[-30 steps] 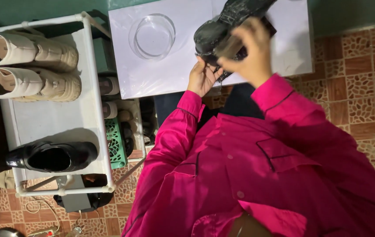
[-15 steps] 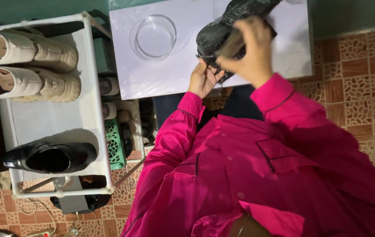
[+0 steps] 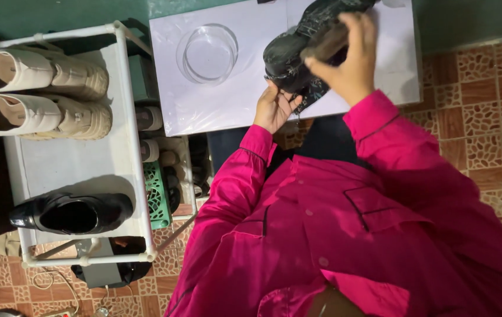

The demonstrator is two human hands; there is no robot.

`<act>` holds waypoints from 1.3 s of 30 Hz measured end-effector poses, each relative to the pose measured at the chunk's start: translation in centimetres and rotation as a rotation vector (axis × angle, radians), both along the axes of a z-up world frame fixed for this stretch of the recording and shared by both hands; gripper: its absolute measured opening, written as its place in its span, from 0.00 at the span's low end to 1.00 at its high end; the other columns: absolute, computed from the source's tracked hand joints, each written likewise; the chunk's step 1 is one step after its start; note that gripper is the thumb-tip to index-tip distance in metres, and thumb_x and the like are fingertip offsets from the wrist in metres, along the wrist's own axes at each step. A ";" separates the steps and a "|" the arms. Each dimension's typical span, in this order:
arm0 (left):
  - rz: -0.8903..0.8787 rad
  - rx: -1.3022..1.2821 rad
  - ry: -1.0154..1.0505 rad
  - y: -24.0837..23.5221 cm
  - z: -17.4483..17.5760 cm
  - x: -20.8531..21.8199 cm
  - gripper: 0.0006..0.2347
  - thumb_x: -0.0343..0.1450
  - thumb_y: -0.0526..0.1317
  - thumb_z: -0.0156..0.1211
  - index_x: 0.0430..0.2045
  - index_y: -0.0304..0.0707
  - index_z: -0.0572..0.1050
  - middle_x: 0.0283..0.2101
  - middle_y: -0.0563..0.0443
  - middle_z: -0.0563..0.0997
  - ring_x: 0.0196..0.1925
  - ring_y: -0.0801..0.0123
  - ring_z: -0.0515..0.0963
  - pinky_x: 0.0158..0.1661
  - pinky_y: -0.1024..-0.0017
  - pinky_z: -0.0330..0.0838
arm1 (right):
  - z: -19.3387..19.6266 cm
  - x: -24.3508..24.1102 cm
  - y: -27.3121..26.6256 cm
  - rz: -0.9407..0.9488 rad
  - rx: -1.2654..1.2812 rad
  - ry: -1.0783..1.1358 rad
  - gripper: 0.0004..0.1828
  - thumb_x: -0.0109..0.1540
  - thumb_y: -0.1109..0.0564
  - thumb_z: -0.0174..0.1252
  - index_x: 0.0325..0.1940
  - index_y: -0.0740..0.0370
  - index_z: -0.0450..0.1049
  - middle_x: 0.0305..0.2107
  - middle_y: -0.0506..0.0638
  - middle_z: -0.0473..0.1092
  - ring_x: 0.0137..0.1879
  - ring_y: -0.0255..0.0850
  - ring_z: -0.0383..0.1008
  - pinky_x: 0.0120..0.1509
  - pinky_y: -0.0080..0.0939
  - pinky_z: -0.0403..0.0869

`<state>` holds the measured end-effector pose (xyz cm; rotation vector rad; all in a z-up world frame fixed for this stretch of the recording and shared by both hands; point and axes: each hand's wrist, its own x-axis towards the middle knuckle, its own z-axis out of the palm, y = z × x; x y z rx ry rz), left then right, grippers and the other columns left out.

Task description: The person scrubs a black shoe with a brush, focusing on the sole and sides. They hold the shoe with one hand and use the brush with the other to clean the surface.

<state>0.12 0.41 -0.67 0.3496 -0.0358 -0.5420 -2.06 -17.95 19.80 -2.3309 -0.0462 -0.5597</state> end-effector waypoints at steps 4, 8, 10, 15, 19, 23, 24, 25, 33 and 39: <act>-0.006 0.029 0.028 0.0 0.7 0.0 0.16 0.76 0.52 0.56 0.46 0.41 0.75 0.40 0.51 0.83 0.42 0.67 0.82 0.49 0.57 0.79 | 1.2 -1.3 2.3 0.150 -0.020 -0.092 0.40 0.54 0.49 0.78 0.62 0.66 0.64 0.55 0.63 0.63 0.62 0.58 0.63 0.65 0.58 0.67; -0.021 -0.021 -0.059 0.2 0.2 0.1 0.21 0.78 0.52 0.55 0.60 0.37 0.69 0.60 0.39 0.77 0.58 0.55 0.80 0.55 0.53 0.77 | 0.9 -0.9 1.5 0.129 -0.033 0.036 0.46 0.53 0.50 0.81 0.67 0.59 0.60 0.60 0.67 0.56 0.63 0.63 0.64 0.66 0.66 0.70; -0.014 -0.009 -0.019 0.0 0.0 -0.1 0.19 0.78 0.53 0.53 0.55 0.39 0.72 0.56 0.41 0.80 0.56 0.59 0.81 0.53 0.56 0.78 | 1.1 -0.8 1.2 0.042 0.011 0.050 0.46 0.56 0.52 0.82 0.68 0.57 0.58 0.60 0.63 0.55 0.64 0.62 0.65 0.63 0.65 0.72; -0.029 -0.041 -0.072 0.2 1.1 -0.2 0.22 0.79 0.51 0.53 0.63 0.35 0.67 0.61 0.37 0.76 0.59 0.53 0.80 0.57 0.51 0.77 | 1.7 -2.2 3.2 0.188 -0.095 0.076 0.46 0.50 0.50 0.79 0.67 0.58 0.63 0.61 0.71 0.55 0.64 0.66 0.62 0.70 0.68 0.67; -0.001 -0.001 -0.002 0.0 0.3 -0.1 0.16 0.78 0.52 0.55 0.53 0.42 0.73 0.55 0.44 0.81 0.57 0.60 0.80 0.52 0.56 0.78 | 1.7 0.1 0.3 -0.024 -0.079 -0.010 0.45 0.52 0.50 0.82 0.65 0.57 0.62 0.57 0.60 0.62 0.63 0.59 0.60 0.63 0.65 0.59; -0.028 -0.010 -0.050 0.1 1.0 -0.1 0.21 0.78 0.53 0.53 0.58 0.36 0.70 0.57 0.41 0.79 0.56 0.57 0.81 0.53 0.56 0.78 | 1.5 -1.4 1.8 0.121 -0.087 0.034 0.49 0.50 0.48 0.81 0.67 0.60 0.61 0.58 0.66 0.60 0.64 0.61 0.60 0.66 0.64 0.64; -0.051 -0.019 -0.085 0.3 1.1 -0.1 0.25 0.79 0.55 0.50 0.64 0.34 0.66 0.61 0.38 0.77 0.57 0.51 0.81 0.54 0.56 0.78 | 0.9 -1.9 2.2 0.221 -0.096 0.053 0.53 0.48 0.47 0.82 0.70 0.57 0.59 0.59 0.68 0.57 0.64 0.63 0.60 0.68 0.67 0.63; -0.053 -0.017 -0.082 0.3 0.9 0.0 0.25 0.79 0.55 0.50 0.64 0.34 0.66 0.61 0.38 0.77 0.57 0.51 0.81 0.54 0.56 0.78 | 1.4 -1.3 1.7 0.220 -0.093 0.056 0.53 0.48 0.47 0.82 0.70 0.57 0.59 0.59 0.68 0.57 0.64 0.63 0.60 0.68 0.67 0.63; -0.031 -0.044 -0.059 0.2 1.0 -0.2 0.20 0.79 0.50 0.54 0.61 0.37 0.68 0.59 0.39 0.78 0.57 0.55 0.80 0.55 0.55 0.77 | 0.3 -1.3 2.0 0.222 -0.075 -0.059 0.52 0.50 0.50 0.82 0.71 0.60 0.59 0.58 0.66 0.58 0.64 0.60 0.59 0.67 0.60 0.64; -0.026 -0.023 -0.006 0.3 0.7 -0.1 0.17 0.76 0.50 0.61 0.54 0.42 0.74 0.55 0.45 0.81 0.56 0.61 0.81 0.53 0.56 0.78 | 0.2 1.1 -0.1 -0.028 -0.061 -0.023 0.54 0.53 0.48 0.85 0.72 0.53 0.55 0.57 0.65 0.56 0.63 0.60 0.59 0.64 0.63 0.68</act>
